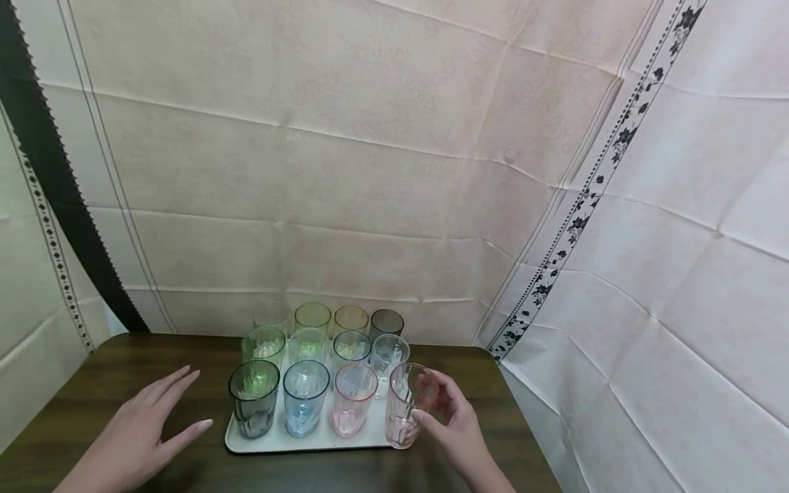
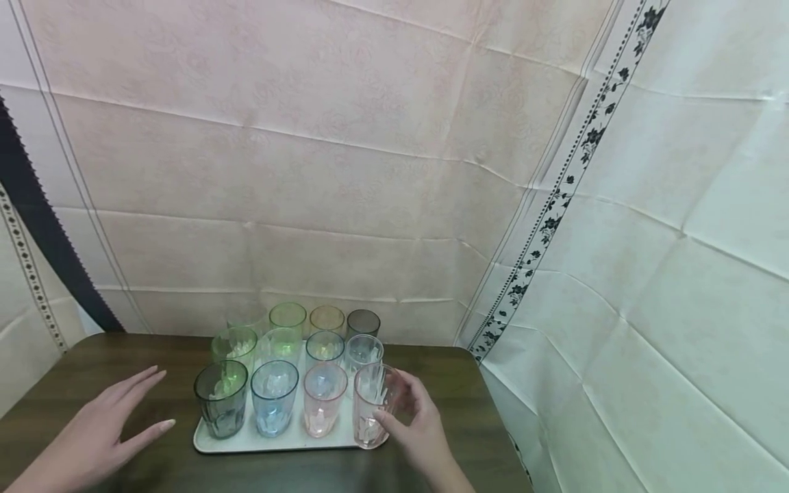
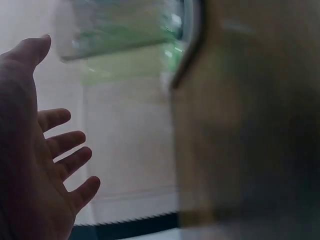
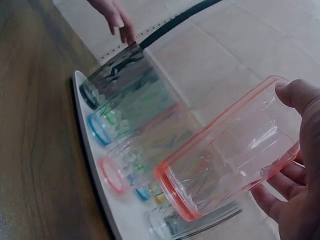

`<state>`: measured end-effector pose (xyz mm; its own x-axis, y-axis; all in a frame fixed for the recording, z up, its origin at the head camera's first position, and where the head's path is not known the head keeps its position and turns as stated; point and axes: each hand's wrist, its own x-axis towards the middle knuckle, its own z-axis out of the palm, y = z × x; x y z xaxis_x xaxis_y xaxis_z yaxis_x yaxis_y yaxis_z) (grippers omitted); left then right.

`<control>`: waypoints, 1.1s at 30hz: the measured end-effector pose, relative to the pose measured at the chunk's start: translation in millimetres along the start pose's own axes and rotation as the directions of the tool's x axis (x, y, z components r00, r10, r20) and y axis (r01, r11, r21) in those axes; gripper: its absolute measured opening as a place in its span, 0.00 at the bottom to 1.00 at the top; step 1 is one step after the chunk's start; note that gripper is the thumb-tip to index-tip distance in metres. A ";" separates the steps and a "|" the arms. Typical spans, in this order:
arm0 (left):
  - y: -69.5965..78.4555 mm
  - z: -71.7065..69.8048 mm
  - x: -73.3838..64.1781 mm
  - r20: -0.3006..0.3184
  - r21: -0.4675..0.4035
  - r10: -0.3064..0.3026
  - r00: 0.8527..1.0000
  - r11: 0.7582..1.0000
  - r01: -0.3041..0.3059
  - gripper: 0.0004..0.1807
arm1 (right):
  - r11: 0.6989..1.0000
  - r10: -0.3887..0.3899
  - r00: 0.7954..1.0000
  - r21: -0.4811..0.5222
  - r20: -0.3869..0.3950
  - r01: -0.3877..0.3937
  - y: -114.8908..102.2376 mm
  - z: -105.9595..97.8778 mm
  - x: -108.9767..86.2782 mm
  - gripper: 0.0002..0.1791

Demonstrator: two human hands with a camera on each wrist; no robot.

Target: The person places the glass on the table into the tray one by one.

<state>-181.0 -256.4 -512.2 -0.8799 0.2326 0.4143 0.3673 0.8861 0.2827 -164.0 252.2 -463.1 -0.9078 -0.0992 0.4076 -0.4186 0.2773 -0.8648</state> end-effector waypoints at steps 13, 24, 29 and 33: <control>-35.0 32.5 -12.7 0.069 0.082 -0.099 0.993 0.992 0.093 0.58 | 0.995 0.052 0.998 0.092 -0.030 -0.049 40.3 14.9 13.4 0.39; -37.6 31.7 -16.0 0.084 0.073 -0.128 0.988 0.990 0.122 0.60 | 0.982 0.105 0.994 0.160 -0.020 -0.100 71.7 28.1 15.6 0.41; -38.9 31.4 -17.7 0.093 0.072 -0.136 0.986 0.989 0.129 0.61 | 0.984 0.075 0.997 0.165 -0.027 -0.069 74.6 34.3 16.4 0.39; -39.9 30.3 -18.3 0.103 0.056 -0.139 0.985 0.989 0.134 0.60 | 0.984 0.078 0.997 0.164 -0.027 -0.072 76.4 36.0 16.6 0.38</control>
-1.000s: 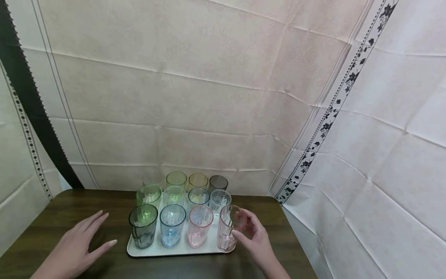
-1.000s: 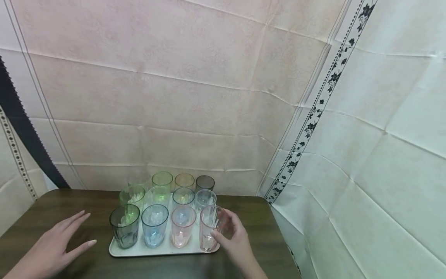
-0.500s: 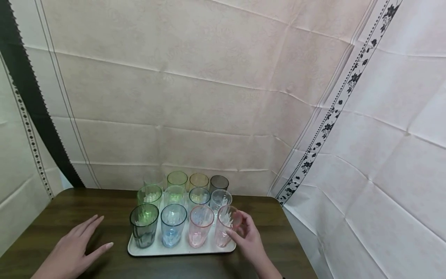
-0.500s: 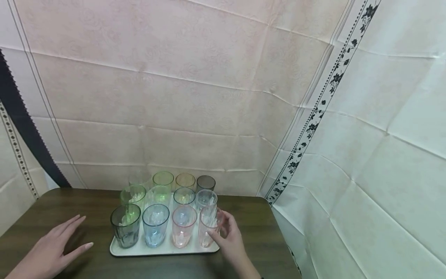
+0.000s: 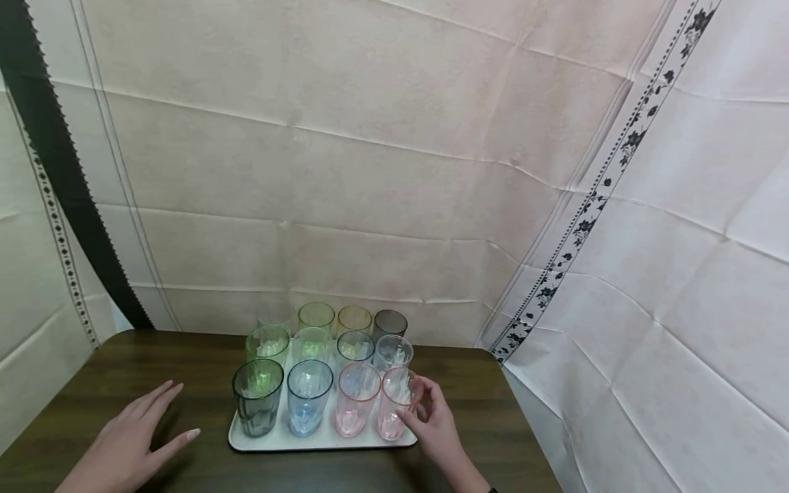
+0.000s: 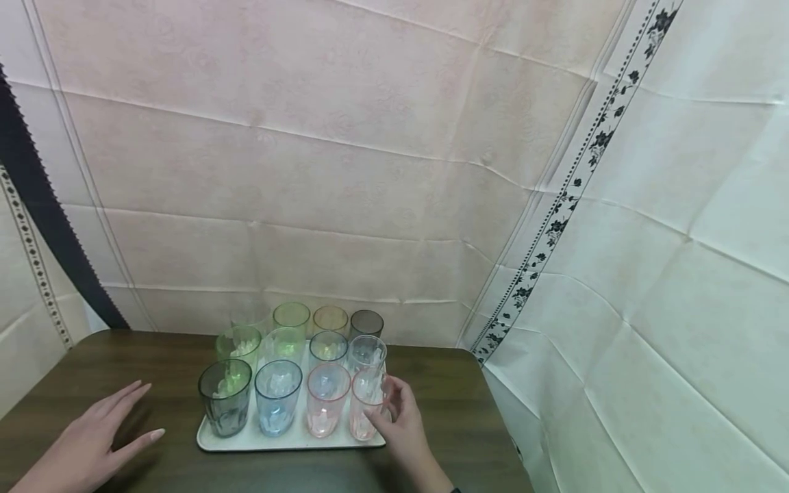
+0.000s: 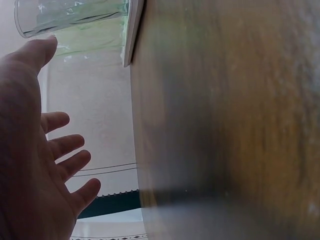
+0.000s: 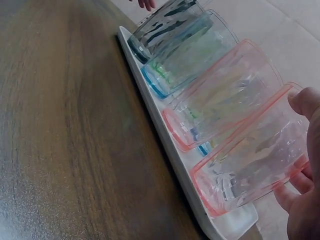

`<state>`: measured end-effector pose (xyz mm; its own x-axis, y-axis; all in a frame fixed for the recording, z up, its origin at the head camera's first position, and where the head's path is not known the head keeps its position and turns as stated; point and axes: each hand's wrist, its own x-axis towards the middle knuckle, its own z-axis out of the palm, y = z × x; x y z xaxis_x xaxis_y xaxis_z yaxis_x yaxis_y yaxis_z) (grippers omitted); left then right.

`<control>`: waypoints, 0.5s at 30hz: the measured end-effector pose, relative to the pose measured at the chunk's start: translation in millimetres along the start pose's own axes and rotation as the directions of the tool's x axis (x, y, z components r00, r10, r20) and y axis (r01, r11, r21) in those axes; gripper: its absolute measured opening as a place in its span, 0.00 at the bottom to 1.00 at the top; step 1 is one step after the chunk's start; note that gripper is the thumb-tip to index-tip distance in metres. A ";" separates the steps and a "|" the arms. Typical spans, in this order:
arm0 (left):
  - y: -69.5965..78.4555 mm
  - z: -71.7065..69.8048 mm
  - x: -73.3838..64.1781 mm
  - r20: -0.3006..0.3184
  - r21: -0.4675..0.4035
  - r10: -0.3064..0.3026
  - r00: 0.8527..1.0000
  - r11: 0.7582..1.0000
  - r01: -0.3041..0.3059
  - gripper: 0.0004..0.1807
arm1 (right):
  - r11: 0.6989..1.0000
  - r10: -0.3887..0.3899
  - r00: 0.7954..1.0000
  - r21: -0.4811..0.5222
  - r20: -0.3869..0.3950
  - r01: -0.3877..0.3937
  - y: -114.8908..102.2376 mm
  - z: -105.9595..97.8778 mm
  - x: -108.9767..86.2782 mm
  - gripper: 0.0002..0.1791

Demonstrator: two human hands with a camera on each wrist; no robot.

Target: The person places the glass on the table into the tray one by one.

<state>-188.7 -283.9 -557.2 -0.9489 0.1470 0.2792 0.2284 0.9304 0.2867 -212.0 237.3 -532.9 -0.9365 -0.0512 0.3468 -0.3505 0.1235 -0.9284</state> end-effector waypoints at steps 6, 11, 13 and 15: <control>-2.0 0.9 1.4 0.002 -0.010 0.001 1.000 1.000 -0.001 0.60 | 0.999 0.019 1.000 -0.029 -0.002 -0.019 2.0 -1.5 1.0 0.38; -3.6 1.6 1.1 0.001 -0.008 0.004 1.000 1.000 -0.004 0.60 | 0.993 0.011 1.000 -0.116 0.013 -0.010 4.4 -3.4 1.1 0.39; -3.8 1.6 0.8 0.000 -0.007 0.005 1.000 1.000 -0.005 0.60 | 0.985 0.018 0.999 -0.170 0.028 -0.013 4.5 -6.1 -0.5 0.41; -4.0 1.4 0.4 -0.003 -0.005 0.006 1.000 1.000 -0.006 0.59 | 0.974 0.030 0.999 -0.226 0.043 -0.019 2.9 -10.5 -3.6 0.43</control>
<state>-190.3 -287.0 -559.5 -0.9469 0.1515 0.2837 0.2353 0.9277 0.2900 -209.7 248.2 -535.4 -0.9454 -0.0903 0.3131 -0.3246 0.3453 -0.8806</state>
